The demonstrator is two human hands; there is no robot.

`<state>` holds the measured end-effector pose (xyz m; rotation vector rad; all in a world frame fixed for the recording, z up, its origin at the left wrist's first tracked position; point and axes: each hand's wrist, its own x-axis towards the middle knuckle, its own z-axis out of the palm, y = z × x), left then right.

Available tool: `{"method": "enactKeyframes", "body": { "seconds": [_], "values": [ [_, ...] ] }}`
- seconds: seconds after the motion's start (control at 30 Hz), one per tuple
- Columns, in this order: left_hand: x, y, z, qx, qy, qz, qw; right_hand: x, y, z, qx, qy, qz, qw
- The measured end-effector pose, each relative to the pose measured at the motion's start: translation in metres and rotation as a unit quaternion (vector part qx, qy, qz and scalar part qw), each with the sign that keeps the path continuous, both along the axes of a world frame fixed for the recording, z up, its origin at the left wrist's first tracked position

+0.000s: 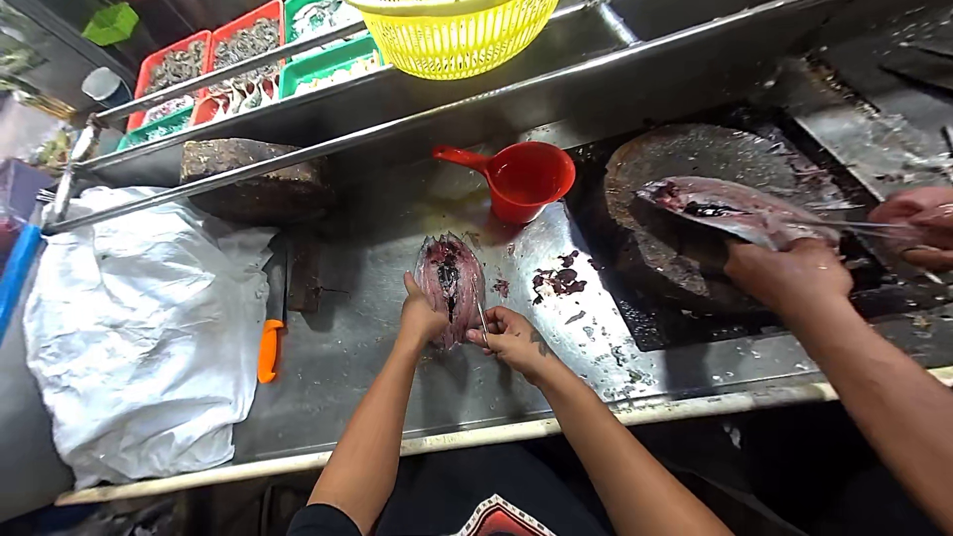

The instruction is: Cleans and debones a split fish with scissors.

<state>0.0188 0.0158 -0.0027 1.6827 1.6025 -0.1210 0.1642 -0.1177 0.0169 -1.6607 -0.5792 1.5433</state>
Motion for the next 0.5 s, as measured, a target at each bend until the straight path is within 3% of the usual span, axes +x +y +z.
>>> {"method": "enactKeyframes", "body": {
  "seconds": [0.07,0.1,0.2,0.27,0.37,0.5],
  "values": [
    [-0.004,-0.01,-0.002,-0.024,-0.025,0.07,0.997,-0.001,0.002,-0.001,0.006,0.003,0.005,1.0],
    [-0.005,-0.013,-0.005,-0.056,-0.083,0.141,0.985,-0.001,0.004,-0.001,0.008,0.005,0.007,1.0],
    [-0.002,-0.002,-0.001,-0.145,-0.299,0.355,0.874,0.0,0.014,-0.004,0.003,-0.008,0.011,1.0],
    [-0.006,0.021,0.008,-0.154,-0.354,0.401,0.831,0.001,0.024,-0.002,-0.005,-0.025,0.01,1.0],
    [-0.022,0.051,0.0,-0.107,-0.395,0.417,0.811,0.0,0.042,0.007,0.021,-0.033,-0.003,0.999],
    [-0.025,0.03,-0.02,-0.032,-0.387,0.482,0.786,-0.007,0.051,0.01,0.082,-0.041,-0.012,0.996]
  ]
}}
